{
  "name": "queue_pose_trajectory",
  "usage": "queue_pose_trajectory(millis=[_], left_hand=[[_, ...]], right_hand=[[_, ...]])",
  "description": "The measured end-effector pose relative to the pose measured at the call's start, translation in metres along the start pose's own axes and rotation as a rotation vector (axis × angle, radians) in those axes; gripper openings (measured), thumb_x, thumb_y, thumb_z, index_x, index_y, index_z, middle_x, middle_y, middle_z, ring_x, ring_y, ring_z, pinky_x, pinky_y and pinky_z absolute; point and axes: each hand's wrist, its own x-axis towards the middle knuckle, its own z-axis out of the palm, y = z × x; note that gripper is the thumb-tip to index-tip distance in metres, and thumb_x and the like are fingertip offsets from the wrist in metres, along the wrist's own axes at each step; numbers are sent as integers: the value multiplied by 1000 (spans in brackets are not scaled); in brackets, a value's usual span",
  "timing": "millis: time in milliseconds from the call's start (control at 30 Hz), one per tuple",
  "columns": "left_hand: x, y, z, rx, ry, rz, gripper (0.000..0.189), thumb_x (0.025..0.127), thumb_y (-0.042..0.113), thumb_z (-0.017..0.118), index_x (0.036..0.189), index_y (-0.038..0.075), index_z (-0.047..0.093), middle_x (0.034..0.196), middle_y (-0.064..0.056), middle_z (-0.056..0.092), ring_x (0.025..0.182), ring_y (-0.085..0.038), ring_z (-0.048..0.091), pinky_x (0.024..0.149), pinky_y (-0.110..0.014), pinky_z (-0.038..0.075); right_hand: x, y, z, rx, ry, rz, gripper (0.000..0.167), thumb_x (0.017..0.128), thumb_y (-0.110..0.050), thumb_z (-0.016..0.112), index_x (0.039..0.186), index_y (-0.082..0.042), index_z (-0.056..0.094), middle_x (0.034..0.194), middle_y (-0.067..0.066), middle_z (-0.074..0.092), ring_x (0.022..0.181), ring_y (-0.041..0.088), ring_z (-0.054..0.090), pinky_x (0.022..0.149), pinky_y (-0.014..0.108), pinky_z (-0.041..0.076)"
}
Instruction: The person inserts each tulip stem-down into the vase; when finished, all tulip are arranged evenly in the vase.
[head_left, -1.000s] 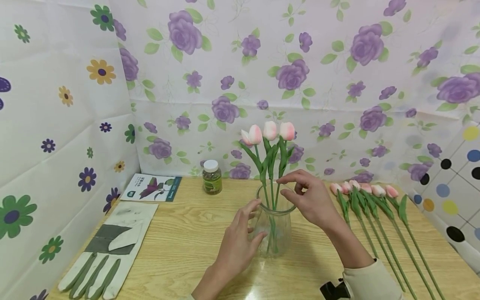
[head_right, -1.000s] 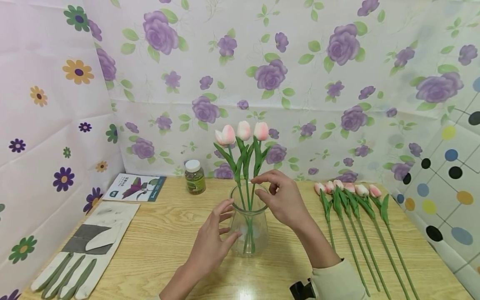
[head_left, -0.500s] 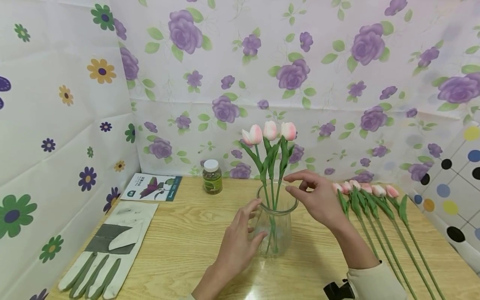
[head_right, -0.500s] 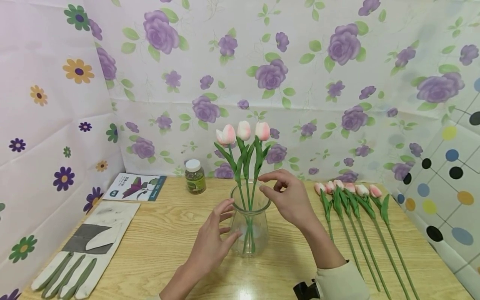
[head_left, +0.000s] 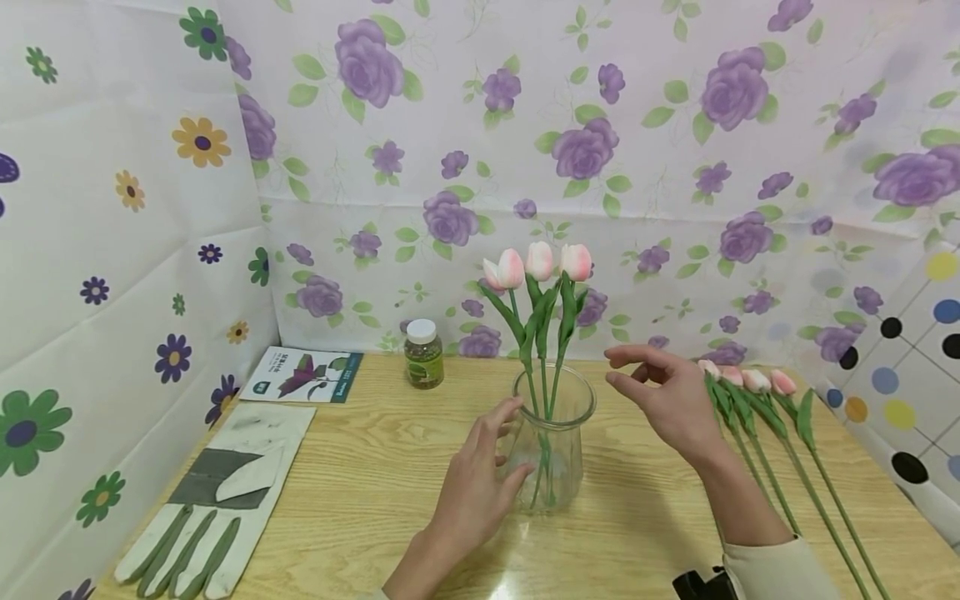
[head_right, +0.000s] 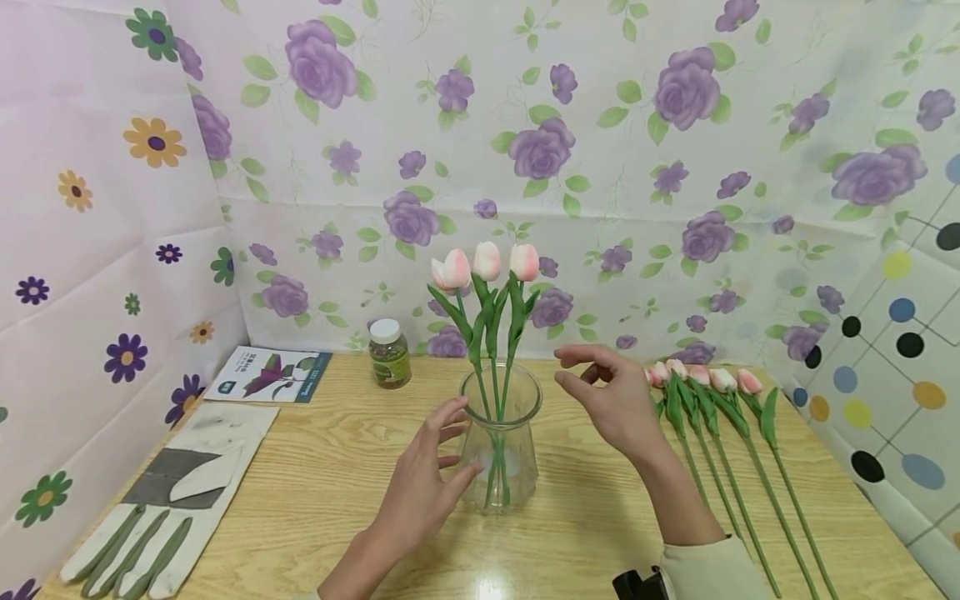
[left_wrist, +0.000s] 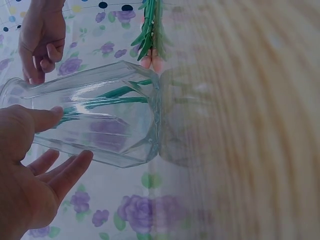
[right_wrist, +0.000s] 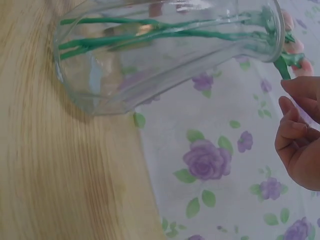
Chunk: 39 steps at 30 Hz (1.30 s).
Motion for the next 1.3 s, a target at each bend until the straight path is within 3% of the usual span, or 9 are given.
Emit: queue_pose_trajectory(millis=[367,633,900,1000,1133,1300], left_hand=[[0,-2,1,-5,11,43,91,88,-1,83,159,26,33,136,-17,60,118,-32,69,83,-40,67],[1,-2,0,-25,-3,25,89,89,-2,80,159,27,33,140,-17,60,122,-36,68,86,-44,67],[3,0,-2,-2,-23,-8,88,90,-3,79,160,23,31,145,-17,59,125,-37,67,89,-43,66],[4,2,-2,-2,-37,-35,92,89,-2,81,160,26,30,149,-16,58,127,-35,66,90,-41,66],[3,4,-3,-24,-50,-61,96,88,2,84,161,29,29,152,-14,55,129,-36,64,93,-41,65],[3,4,-3,-43,-40,-50,94,89,5,84,161,30,30,148,-14,57,127,-38,65,93,-42,65]], right_hand=[[-15,35,-29,-13,10,75,29,101,-21,75,127,-8,75,109,-12,70,79,9,59,58,25,51],[-28,61,-48,-52,28,122,36,100,-22,75,131,-3,72,111,-23,71,84,6,61,67,21,53],[-36,78,-63,-85,6,199,37,103,-28,72,133,-7,71,107,-20,68,75,8,57,58,27,51],[-38,85,-68,-123,-21,245,42,103,-33,72,137,-9,69,108,-23,66,80,8,60,61,29,55],[-40,94,-73,-153,-63,297,50,103,-38,71,143,-8,65,112,-17,67,83,10,61,64,31,57],[-42,104,-75,-176,-81,325,47,103,-33,71,141,-5,65,112,-4,69,83,13,64,62,30,57]])
